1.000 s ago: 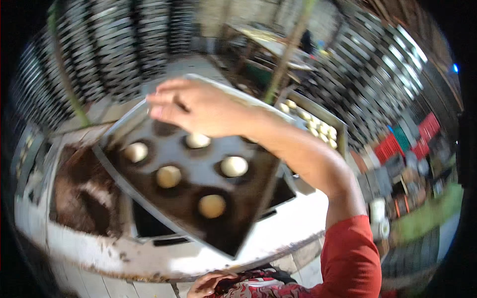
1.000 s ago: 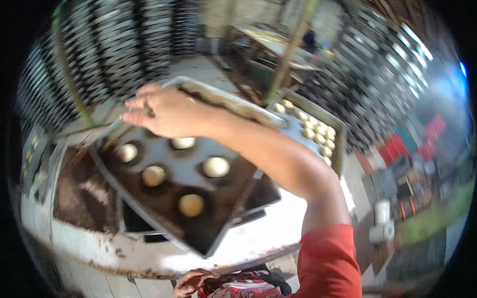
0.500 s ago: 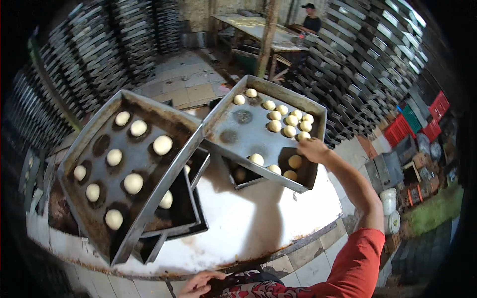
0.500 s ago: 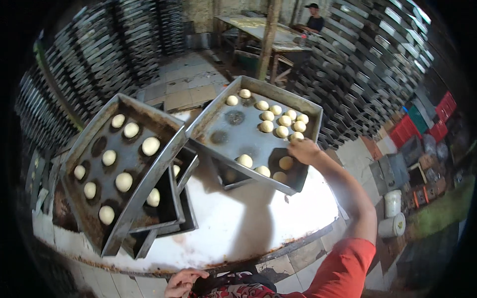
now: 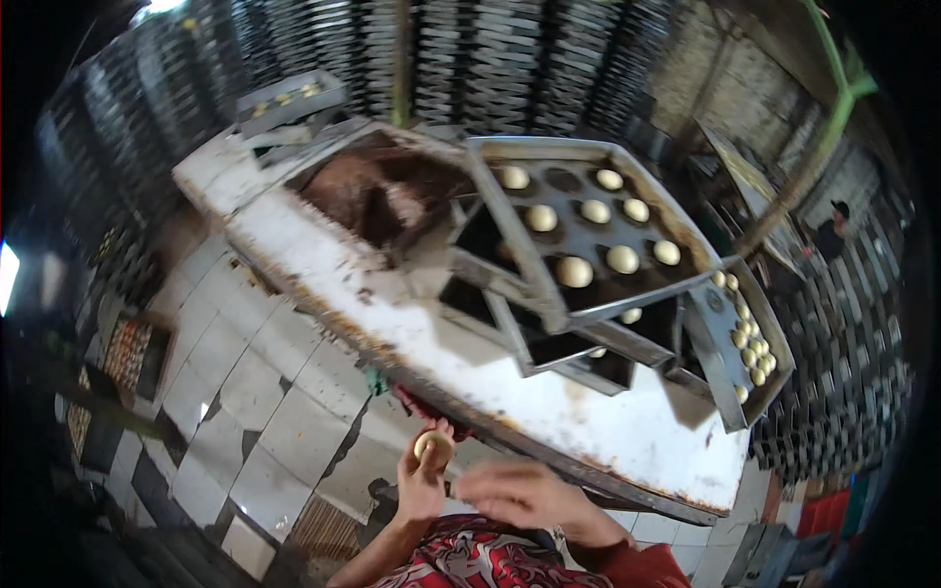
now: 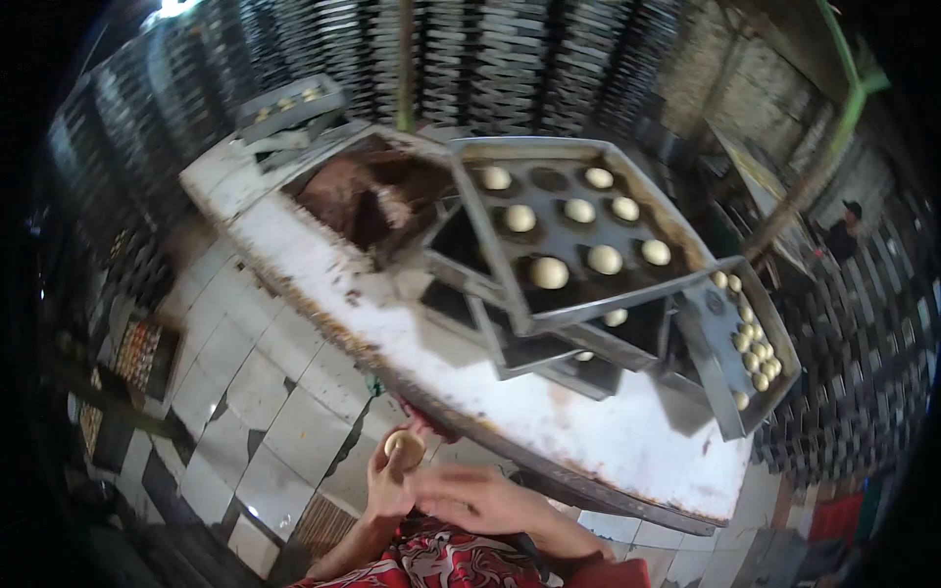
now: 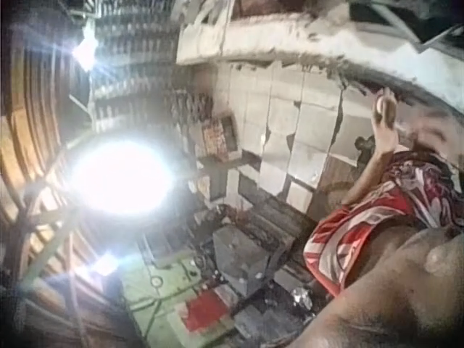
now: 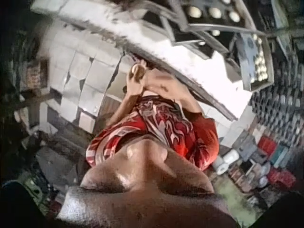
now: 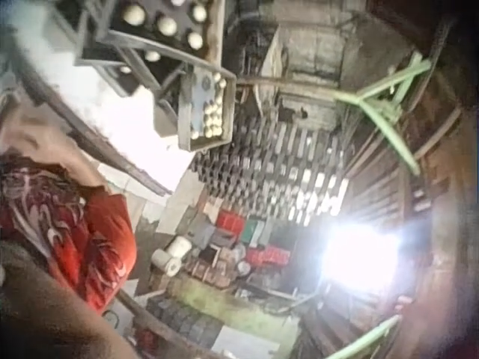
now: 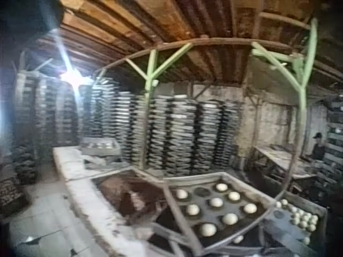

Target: Preparing chocolate-filled bread rolls by flattening dough, adding chocolate filling with a spoon, and arranging them on metal baking trays.

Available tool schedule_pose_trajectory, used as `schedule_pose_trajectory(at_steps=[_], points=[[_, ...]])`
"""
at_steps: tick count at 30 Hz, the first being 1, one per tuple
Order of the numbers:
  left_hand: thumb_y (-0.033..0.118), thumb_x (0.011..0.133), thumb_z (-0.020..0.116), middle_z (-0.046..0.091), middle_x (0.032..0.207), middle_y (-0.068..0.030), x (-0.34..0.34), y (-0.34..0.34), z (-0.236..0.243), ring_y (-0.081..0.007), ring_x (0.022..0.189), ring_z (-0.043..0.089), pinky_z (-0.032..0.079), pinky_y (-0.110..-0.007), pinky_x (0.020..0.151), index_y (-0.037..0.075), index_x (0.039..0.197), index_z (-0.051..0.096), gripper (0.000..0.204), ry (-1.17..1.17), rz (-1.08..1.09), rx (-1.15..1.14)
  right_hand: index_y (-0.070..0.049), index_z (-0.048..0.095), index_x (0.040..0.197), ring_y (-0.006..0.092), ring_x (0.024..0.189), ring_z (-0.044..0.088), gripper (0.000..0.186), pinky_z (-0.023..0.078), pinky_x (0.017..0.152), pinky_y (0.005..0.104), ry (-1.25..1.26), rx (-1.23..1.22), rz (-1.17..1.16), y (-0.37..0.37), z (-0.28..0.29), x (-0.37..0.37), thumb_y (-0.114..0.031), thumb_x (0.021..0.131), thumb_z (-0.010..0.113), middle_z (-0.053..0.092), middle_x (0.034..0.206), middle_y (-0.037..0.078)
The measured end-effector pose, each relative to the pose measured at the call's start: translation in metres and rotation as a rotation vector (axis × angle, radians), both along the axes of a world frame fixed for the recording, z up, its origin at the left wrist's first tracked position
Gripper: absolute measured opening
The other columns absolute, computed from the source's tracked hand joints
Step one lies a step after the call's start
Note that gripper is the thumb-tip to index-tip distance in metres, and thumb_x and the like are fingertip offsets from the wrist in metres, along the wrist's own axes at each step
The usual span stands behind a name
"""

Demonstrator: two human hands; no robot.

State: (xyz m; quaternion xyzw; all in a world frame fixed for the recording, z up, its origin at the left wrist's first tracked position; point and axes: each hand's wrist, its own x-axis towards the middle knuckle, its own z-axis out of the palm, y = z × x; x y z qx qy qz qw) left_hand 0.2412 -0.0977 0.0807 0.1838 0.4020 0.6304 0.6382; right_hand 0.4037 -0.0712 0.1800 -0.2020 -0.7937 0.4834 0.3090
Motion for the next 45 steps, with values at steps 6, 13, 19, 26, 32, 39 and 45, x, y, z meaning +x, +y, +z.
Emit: schedule_pose_trajectory(at_steps=[6, 13, 19, 26, 32, 39, 45], points=[[0.027, 0.097, 0.035, 0.046, 0.129, -0.0169, -0.071, 0.022, 0.035, -0.0233, 0.118, 0.046, 0.037, -0.035, 0.100, -0.004, 0.135, 0.030, 0.049, -0.329, 0.016, 0.182, 0.002, 0.057, 0.096, 0.0136, 0.081, 0.057, 0.032, 0.045, 0.073, 0.0287, 0.179, -0.180, -0.669, 0.157, -0.087, -0.153, -0.028, 0.095, 0.047, 0.061, 0.089, 0.008], [0.004, 0.084, 0.058, 0.059, 0.108, -0.0141, -0.114, 0.086, -0.037, -0.0234, 0.099, 0.060, 0.050, -0.033, 0.085, -0.006, 0.117, 0.046, 0.037, -0.267, -0.068, -0.226, -0.001, 0.040, 0.118, 0.0327, 0.096, 0.050, 0.039, 0.041, 0.086, 0.0383, -0.034, 0.300, -1.162, 0.319, -0.202, -0.196, -0.010, 0.084, 0.059, 0.047, 0.110, 0.024], [-0.001, 0.080, 0.054, 0.062, 0.094, -0.0059, -0.169, 0.185, -0.033, -0.0127, 0.082, 0.057, 0.046, -0.024, 0.072, -0.003, 0.111, 0.054, 0.031, 0.428, 0.066, -0.110, -0.001, 0.052, 0.098, 0.0331, 0.079, 0.053, 0.011, 0.044, 0.071, 0.0411, -0.032, 0.276, -1.116, 0.265, -0.144, -0.235, -0.001, 0.086, 0.052, 0.054, 0.089, 0.018], [0.000, 0.086, 0.052, 0.060, 0.108, -0.0073, -0.194, 0.245, 0.015, -0.0143, 0.096, 0.055, 0.043, -0.027, 0.085, -0.001, 0.124, 0.047, 0.038, 0.134, -0.426, 0.014, 0.001, 0.055, 0.096, 0.0379, 0.074, 0.063, 0.015, 0.051, 0.063, 0.0438, -0.781, 0.398, -0.721, 0.371, -0.056, -0.254, -0.007, 0.085, 0.049, 0.062, 0.091, 0.020], [0.002, 0.088, 0.048, 0.056, 0.116, -0.0099, -0.281, 0.304, 0.002, -0.0197, 0.105, 0.055, 0.043, -0.030, 0.091, -0.003, 0.124, 0.045, 0.036, -0.257, -0.237, -0.279, 0.001, 0.056, 0.094, 0.0354, 0.076, 0.064, 0.016, 0.053, 0.064, 0.0413, -1.309, 0.420, -0.463, 0.374, -0.031, -0.298, -0.007, 0.083, 0.048, 0.062, 0.087, 0.019], [0.019, 0.091, 0.037, 0.053, 0.120, -0.0146, -0.324, 0.348, 0.018, -0.0268, 0.116, 0.048, 0.034, -0.041, 0.103, -0.004, 0.118, 0.048, 0.037, -0.526, -0.264, -0.209, -0.003, 0.060, 0.091, 0.0317, 0.070, 0.060, 0.008, 0.047, 0.061, 0.0375, -0.569, 0.190, -0.787, 0.321, 0.028, -0.305, -0.007, 0.084, 0.058, 0.060, 0.081, 0.015], [0.020, 0.086, 0.043, 0.054, 0.119, -0.0177, -0.325, 0.360, 0.053, -0.0283, 0.113, 0.049, 0.032, -0.042, 0.105, -0.009, 0.119, 0.046, 0.043, -0.736, -0.349, -0.015, -0.002, 0.060, 0.103, 0.0344, 0.085, 0.055, 0.023, 0.046, 0.072, 0.0395, -0.259, 0.377, -0.866, 0.305, -0.091, -0.288, 0.004, 0.081, 0.058, 0.057, 0.091, 0.018]])
